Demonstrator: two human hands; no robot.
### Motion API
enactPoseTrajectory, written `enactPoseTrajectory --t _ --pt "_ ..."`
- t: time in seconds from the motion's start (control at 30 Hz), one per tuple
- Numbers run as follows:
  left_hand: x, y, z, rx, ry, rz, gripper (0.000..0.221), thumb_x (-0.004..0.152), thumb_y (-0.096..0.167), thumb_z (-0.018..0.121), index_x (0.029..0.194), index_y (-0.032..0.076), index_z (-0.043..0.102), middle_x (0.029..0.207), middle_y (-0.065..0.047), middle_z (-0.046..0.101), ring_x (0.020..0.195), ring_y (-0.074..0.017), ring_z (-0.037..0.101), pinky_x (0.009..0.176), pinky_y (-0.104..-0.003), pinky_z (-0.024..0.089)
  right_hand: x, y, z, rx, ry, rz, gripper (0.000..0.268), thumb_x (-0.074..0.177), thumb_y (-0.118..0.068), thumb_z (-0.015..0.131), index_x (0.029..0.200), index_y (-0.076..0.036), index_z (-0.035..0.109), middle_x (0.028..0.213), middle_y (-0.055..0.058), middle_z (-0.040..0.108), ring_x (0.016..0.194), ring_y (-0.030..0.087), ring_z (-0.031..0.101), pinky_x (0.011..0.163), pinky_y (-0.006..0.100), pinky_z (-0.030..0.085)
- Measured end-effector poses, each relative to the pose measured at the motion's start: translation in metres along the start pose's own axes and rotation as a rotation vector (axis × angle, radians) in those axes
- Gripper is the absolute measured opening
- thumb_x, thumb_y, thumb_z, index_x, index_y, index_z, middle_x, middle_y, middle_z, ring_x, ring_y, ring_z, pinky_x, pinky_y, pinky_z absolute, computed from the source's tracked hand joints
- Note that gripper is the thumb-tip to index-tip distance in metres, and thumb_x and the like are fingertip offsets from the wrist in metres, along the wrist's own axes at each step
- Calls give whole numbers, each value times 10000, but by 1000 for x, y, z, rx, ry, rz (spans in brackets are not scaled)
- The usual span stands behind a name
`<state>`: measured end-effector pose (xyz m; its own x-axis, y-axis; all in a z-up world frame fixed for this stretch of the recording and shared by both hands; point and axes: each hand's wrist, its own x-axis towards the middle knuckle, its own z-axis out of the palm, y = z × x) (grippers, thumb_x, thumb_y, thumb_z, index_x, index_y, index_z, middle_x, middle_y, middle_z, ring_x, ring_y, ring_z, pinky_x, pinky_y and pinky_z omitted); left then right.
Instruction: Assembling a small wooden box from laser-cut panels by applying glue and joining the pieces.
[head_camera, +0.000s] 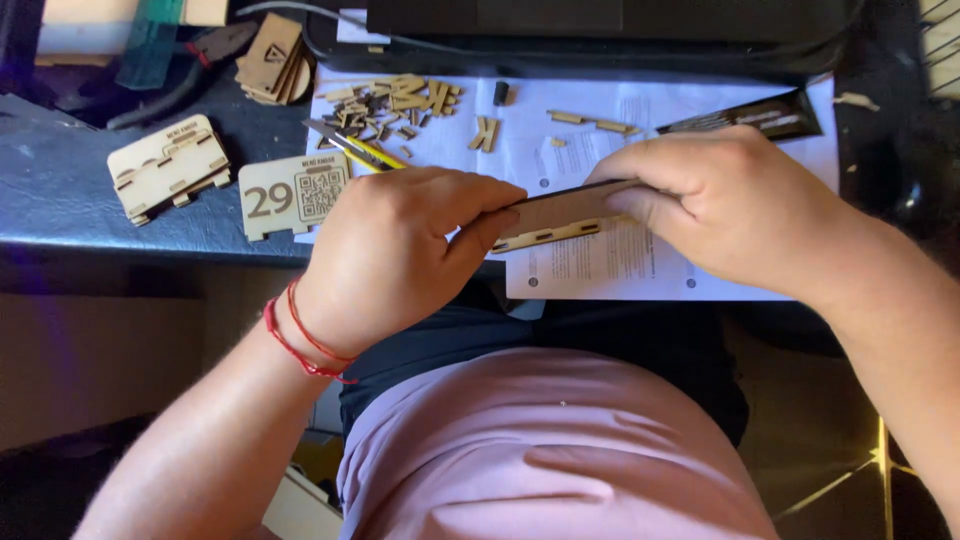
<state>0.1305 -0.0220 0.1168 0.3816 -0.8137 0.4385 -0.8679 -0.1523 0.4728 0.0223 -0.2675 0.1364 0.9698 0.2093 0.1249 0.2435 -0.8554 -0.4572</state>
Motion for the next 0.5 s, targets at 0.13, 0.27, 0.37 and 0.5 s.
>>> enactPoseTrajectory --t 0.13,0.27,0.37,0.5 --pt "-14 -8 11 55 6 13 107 973 148 639 1023 102 722 847 -15 726 734 -233 676 561 -386 463 -3 11 16 -8 2 -94 250 887 -14 691 1129 -73 709 992 59 755 824 251 716 753 373 563" --pt "-18 -11 15 63 2 -1 103 956 150 666 1025 110 731 846 -40 727 714 -275 652 567 -409 465 -3 13 24 -24 8 -111 264 894 -14 674 1147 -75 715 1025 75 753 872 275 710 796 395 566" --pt "-20 -11 15 73 -12 -11 96 957 163 674 1013 115 735 796 -35 705 674 -272 636 538 -409 445 -3 12 26 20 0 -105 233 897 -31 689 1126 -65 718 991 71 754 851 260 712 783 385 569" --pt "-22 -13 18 90 -16 -15 104 958 173 671 1022 123 736 806 -34 719 676 -264 660 532 -404 459 -2 15 30 23 4 -116 237 895 -36 696 1129 -63 716 984 76 755 849 266 713 787 395 568"
